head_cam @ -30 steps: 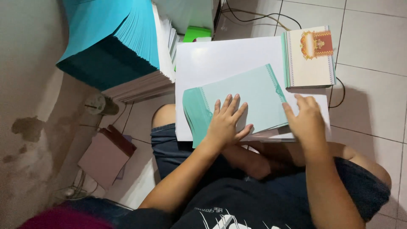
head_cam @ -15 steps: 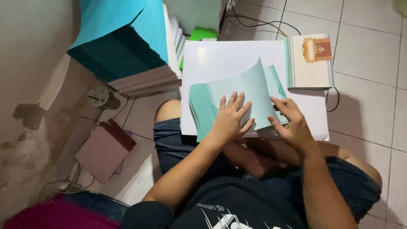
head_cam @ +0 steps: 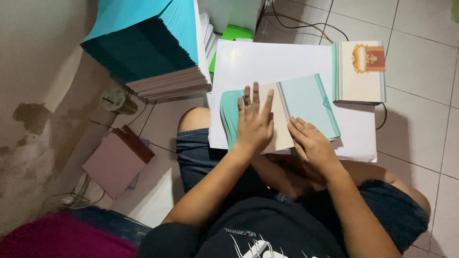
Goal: The person sits on the floor and folds a light blue cover around a small book, pressing the crease to secure it. They repeat this process with multiple books, stacking the finished ones on a white surface.
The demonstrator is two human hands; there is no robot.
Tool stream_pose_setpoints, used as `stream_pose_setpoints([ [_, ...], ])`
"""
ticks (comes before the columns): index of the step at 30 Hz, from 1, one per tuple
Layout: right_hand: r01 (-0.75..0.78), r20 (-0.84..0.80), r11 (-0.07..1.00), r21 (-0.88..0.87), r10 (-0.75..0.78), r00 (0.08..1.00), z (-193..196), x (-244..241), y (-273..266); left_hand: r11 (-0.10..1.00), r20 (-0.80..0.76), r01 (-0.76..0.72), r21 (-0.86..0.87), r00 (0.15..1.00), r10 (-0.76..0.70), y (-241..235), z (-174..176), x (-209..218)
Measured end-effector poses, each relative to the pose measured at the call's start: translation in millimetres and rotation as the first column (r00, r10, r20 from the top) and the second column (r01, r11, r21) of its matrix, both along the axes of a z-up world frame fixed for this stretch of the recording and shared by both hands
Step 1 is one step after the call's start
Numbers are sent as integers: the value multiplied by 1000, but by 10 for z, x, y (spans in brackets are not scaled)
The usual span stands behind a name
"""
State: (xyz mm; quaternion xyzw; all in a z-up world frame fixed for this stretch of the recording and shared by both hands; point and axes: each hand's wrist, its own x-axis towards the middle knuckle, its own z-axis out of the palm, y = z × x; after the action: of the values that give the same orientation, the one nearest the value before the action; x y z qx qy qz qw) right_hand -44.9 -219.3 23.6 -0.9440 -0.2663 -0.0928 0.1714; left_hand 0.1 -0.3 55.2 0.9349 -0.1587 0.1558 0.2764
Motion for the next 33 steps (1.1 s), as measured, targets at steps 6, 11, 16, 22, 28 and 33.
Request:
stream_pose_setpoints([
  [6, 12, -18, 993, -116, -14, 1000, -96, 141, -54, 980, -43, 58, 191, 998, -51, -60, -264, 15],
  [11, 25, -37, 987, -161, -31, 999, -370, 872, 44, 970, -119, 70, 233, 992, -43, -76, -333, 62],
  [16, 17, -32, 992, -126, -21, 999, -281, 1180, 204, 971, -93, 53, 233, 995, -32, -61, -355, 73],
  [22, 66, -74, 964, -257, -88, 993, -260, 654, 61, 975, -77, 39, 217, 997, -22, -82, -368, 55],
  [28, 35, -119, 942, -334, -79, 990, -179, 216, -26, 981, -123, 73, 181, 991, -51, -76, -355, 52],
  [33, 22, -142, 942, -336, -74, 987, -173, 636, 155, 982, -76, 64, 179, 996, -51, -66, -316, 34],
])
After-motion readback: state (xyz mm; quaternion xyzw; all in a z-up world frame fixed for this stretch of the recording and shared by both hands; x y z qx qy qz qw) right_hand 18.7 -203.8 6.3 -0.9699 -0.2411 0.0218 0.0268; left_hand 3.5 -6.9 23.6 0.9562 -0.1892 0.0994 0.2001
